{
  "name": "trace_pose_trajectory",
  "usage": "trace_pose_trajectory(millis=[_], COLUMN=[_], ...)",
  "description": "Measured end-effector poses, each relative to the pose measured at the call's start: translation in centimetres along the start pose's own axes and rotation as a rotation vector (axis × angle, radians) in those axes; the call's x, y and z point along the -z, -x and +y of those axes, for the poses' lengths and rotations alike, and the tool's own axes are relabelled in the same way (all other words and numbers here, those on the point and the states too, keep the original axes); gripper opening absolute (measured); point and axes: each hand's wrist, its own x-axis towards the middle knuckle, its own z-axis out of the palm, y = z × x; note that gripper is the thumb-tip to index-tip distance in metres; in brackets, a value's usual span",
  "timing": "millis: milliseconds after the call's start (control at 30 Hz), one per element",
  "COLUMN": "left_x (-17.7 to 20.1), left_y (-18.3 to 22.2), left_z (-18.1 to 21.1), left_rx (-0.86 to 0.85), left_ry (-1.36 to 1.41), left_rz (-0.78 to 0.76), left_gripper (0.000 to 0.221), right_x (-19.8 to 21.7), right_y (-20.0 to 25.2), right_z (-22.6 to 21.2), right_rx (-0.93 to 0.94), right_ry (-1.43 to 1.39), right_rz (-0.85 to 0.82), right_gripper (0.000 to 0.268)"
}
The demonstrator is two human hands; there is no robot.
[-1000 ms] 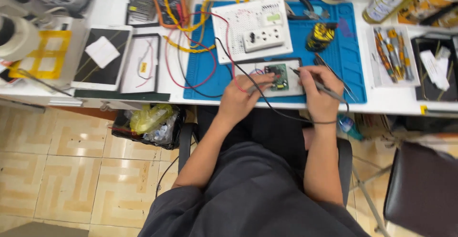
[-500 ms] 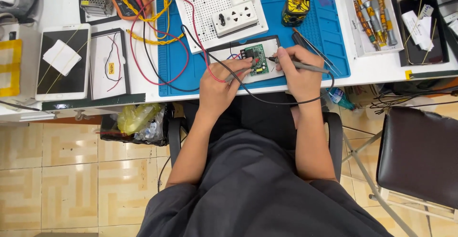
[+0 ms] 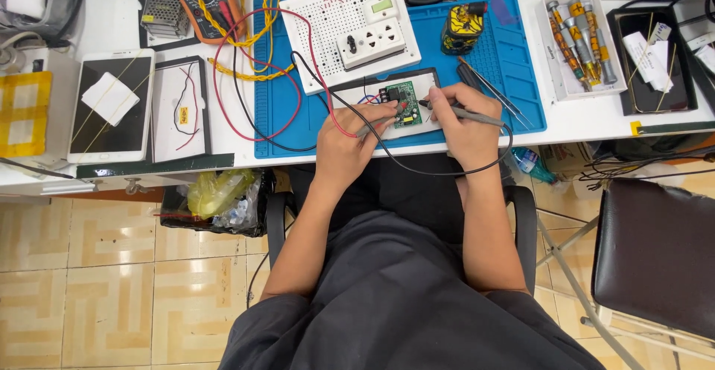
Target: Soldering electronic components onto a circuit board and testing with a multimeter at a repair bench.
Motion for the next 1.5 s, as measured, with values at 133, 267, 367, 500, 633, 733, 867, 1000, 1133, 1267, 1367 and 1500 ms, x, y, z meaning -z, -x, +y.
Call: trace_pose_trajectory(millis=[133, 267, 367, 500, 633, 733, 867, 1000, 1133, 1267, 1367, 1500], left_x=[0.11, 0.06, -0.01, 0.10, 0.14, 0.08, 0.24, 0.25, 0.16, 0.23, 0.16, 0.00], left_y=[0.11, 0.11, 0.16, 0.15, -0.01, -0.04, -0.05, 0.08, -0.11, -0.38, -0.19, -0.26], left_z=[-0.09, 0.15, 0.14, 0.10, 0.27, 0.28, 0.28, 0.06, 0.28, 0.53, 0.48, 0.16], left_rx=[0.012, 0.042, 0.050, 0.038, 0.050, 0.047, 0.041, 0.042, 0.054, 0.058, 0.066, 0.053], left_ry=[0.016, 0.008, 0.000, -0.006, -0.010, -0.018, -0.024, -0.013, 0.011, 0.026, 0.028, 0.015], left_rz=[-0.012, -0.028, -0.020, -0.034, -0.030, -0.029, -0.039, -0.046, -0.047, -0.056, -0.055, -0.098], left_gripper=[0.017, 0.018, 0.016, 0.018, 0.018, 0.018, 0.019, 0.018, 0.017, 0.016, 0.016, 0.018], right_x=[0.08, 0.14, 0.15, 0.20, 0.10, 0.11, 0.03, 0.12, 0.19, 0.15, 0.25, 0.29], right_y=[-0.13, 0.00, 0.04, 0.11, 0.01, 0.10, -0.11, 0.15, 0.10, -0.05, 0.14, -0.07], right_z=[-0.40, -0.08, -0.28, -0.16, -0.07, -0.02, 0.06, 0.14, 0.12, -0.12, -0.12, -0.09], right_rx=[-0.007, -0.002, -0.014, -0.024, -0.020, -0.031, -0.009, -0.015, -0.024, -0.019, -0.019, 0.003], right_ry=[0.002, 0.007, 0.005, 0.014, 0.011, 0.010, -0.011, -0.007, -0.004, -0.007, -0.008, -0.003], right_rz=[-0.010, -0.015, -0.007, -0.005, -0.003, -0.008, -0.010, 0.006, 0.028, 0.028, 0.028, 0.012], right_gripper=[0.031, 0.030, 0.031, 0.031, 0.031, 0.032, 0.032, 0.032, 0.033, 0.033, 0.032, 0.032])
